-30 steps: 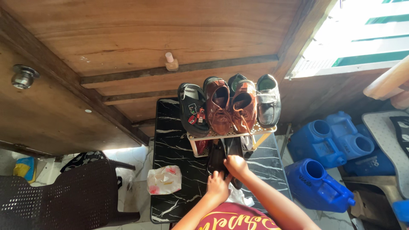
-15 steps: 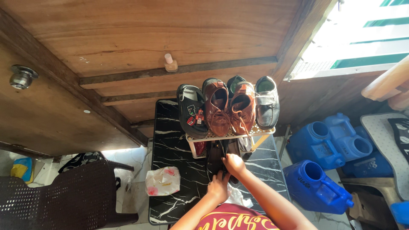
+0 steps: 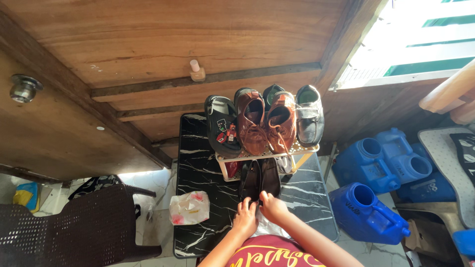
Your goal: The person wipes a brown shoe with a white cloth, then places it on a shoe rack. They adjust other shoes on the rack and continue wiping the brown shoe.
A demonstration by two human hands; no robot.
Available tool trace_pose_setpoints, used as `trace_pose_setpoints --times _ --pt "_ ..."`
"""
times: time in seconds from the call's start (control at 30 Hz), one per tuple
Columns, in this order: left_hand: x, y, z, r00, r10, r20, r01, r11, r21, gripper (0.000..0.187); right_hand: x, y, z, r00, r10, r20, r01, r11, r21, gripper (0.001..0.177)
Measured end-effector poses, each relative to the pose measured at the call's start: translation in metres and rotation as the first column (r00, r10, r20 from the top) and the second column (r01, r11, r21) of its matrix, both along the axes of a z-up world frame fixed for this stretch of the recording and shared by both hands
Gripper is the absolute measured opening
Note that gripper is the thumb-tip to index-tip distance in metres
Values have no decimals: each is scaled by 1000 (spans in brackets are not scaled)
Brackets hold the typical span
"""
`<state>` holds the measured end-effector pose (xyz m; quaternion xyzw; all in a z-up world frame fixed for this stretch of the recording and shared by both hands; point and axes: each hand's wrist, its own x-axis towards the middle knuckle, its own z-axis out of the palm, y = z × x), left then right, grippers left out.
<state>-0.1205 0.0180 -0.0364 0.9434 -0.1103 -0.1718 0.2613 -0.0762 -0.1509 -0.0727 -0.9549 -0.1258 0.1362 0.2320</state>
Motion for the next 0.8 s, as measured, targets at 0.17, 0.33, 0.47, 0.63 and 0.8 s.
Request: trace_pose_setpoints --times 0.17,0.33,0.47,0.63,0.8 --pt "-3 0 -12 999 30 -14 -30 1000 -7 68 -11 6 -6 992 125 -11 -125 992 11 69" --pt "-4 1 -7 997 59 -47 -62 997 -45 71 -7 4 -12 989 146 25 -147 989 30 61" --pt "-6 5 -13 987 146 -70 -154 980 -126 70 -4 4 -15 990 127 59 -132 988 82 48" --pt "-7 10 -34 904 355 239 -300 923 -240 80 -5 2 -16 994 80 72 -91 982 166 36" --pt "0 13 -38 902 415 119 -345 859 -378 88 -4 1 18 999 44 8 -44 984 175 24"
